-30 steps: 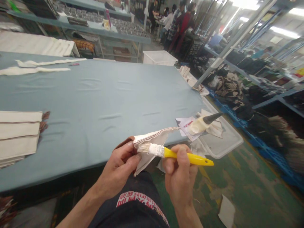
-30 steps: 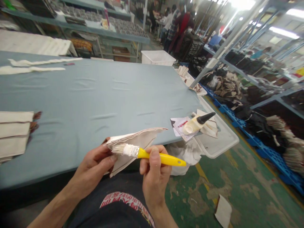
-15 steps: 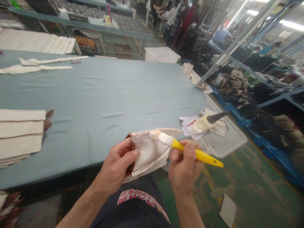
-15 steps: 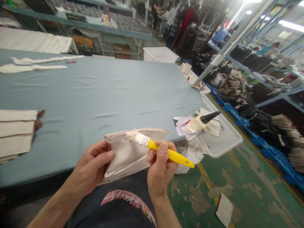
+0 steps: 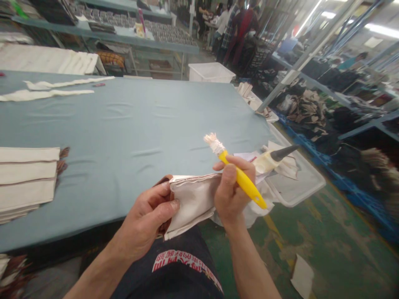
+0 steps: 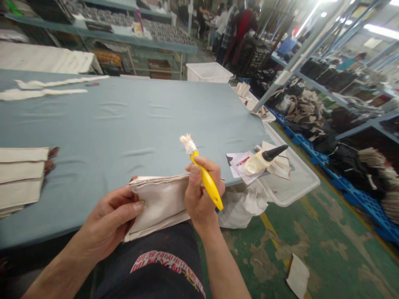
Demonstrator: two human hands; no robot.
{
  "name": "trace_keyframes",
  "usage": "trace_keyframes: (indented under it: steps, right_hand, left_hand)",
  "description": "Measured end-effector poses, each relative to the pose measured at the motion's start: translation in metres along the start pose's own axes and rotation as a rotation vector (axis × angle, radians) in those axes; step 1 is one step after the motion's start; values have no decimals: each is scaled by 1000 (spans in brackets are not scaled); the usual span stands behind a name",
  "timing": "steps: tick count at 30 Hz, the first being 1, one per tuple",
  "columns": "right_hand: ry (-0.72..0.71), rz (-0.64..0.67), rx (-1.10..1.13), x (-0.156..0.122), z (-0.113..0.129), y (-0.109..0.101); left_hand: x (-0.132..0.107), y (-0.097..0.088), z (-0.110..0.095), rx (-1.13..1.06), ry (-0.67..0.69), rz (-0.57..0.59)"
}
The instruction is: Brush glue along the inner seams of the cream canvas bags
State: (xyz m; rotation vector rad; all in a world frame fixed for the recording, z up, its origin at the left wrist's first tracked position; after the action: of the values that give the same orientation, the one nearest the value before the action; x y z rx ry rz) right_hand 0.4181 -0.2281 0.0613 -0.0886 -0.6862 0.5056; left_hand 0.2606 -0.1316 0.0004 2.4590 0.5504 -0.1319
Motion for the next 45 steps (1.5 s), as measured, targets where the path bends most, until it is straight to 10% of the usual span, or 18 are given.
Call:
trace_keyframes:
  steps: [13,24,33,45]
  right_hand:
    - [112,-69,-136,28,-17,-24]
    - [252,-3,-150,27,-70,-10]
    - [418,-110,313,-6,-35,-56]
    - [565,-28,406,-32,-26,-54]
  left_hand:
    - [-11,-11,-2,571,83,17]
    - [1,47,-5,892,235,244]
    - [-9,26,-2,1029,351,115]
    - [-4,29,-24,1088,465,57]
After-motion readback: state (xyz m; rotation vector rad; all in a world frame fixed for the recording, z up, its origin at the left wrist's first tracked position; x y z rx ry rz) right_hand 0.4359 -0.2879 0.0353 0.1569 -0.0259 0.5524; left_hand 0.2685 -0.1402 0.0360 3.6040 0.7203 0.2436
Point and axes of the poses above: each hand's wrist, its own x-axis towards the middle knuckle, its own y-axis out of the palm, z = x × y, the point moved 9 cm from there along x, towards the middle knuckle, and after that the axes turned 11 degrees about z, right-handed, at the moved point
